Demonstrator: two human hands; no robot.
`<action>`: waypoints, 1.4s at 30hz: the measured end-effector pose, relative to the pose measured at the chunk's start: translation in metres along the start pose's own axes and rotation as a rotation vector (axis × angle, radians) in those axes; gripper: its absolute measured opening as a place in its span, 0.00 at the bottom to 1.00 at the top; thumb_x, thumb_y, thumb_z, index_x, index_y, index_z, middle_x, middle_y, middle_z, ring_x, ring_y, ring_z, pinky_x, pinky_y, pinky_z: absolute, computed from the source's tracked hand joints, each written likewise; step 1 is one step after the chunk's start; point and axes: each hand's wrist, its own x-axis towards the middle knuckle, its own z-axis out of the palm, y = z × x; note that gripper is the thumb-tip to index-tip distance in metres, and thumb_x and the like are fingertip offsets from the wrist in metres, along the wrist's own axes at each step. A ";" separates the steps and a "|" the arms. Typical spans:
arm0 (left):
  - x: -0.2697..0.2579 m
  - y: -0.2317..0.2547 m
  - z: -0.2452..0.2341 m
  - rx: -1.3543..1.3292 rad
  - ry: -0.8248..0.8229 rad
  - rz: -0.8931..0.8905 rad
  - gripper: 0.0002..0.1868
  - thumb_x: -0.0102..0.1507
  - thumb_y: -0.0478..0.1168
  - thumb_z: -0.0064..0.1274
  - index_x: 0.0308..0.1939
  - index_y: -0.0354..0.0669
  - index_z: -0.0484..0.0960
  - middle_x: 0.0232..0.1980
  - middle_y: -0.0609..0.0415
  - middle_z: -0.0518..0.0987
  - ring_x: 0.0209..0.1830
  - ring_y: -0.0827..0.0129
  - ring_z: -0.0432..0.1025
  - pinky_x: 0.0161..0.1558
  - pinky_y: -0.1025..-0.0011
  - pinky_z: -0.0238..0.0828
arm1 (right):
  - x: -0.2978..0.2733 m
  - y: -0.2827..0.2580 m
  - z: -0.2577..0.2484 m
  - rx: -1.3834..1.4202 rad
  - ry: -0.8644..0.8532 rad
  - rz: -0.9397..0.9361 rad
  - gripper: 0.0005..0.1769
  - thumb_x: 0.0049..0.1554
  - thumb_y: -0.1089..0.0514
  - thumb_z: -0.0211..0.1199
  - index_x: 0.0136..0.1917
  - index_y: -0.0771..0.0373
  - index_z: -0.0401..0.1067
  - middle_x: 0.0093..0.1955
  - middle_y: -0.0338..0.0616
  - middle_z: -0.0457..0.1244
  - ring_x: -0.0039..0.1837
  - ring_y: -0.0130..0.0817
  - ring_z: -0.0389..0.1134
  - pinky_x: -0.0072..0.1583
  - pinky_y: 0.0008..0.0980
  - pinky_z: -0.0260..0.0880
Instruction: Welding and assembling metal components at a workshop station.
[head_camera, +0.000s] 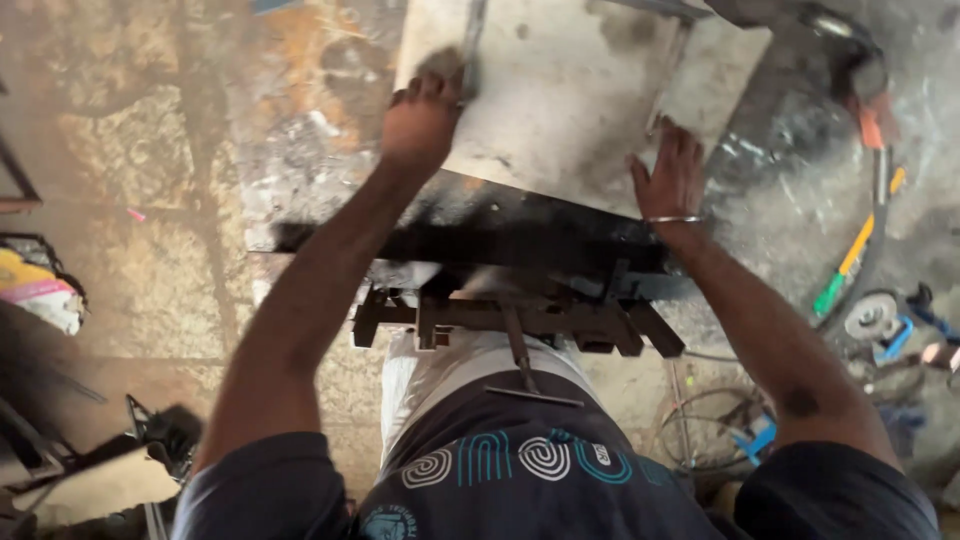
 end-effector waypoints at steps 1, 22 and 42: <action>-0.010 0.001 0.003 0.024 0.033 0.074 0.23 0.72 0.46 0.46 0.67 0.39 0.72 0.57 0.35 0.76 0.49 0.50 0.76 0.41 0.53 0.80 | -0.013 -0.002 -0.011 0.048 -0.056 0.010 0.45 0.62 0.44 0.73 0.79 0.69 0.57 0.73 0.64 0.55 0.73 0.60 0.56 0.71 0.60 0.57; -0.033 0.005 0.004 0.086 0.025 0.181 0.28 0.73 0.49 0.45 0.73 0.39 0.70 0.70 0.39 0.65 0.66 0.46 0.66 0.61 0.46 0.69 | -0.026 -0.014 -0.024 0.039 -0.102 -0.012 0.41 0.60 0.44 0.70 0.80 0.60 0.61 0.75 0.56 0.54 0.74 0.57 0.54 0.67 0.60 0.59; -0.024 0.074 -0.056 -0.045 -0.064 -0.139 0.18 0.66 0.49 0.46 0.43 0.38 0.81 0.41 0.38 0.84 0.40 0.44 0.80 0.45 0.48 0.77 | -0.012 -0.003 -0.119 0.066 -0.361 0.300 0.20 0.64 0.45 0.57 0.49 0.67 0.73 0.37 0.54 0.68 0.40 0.51 0.72 0.43 0.53 0.73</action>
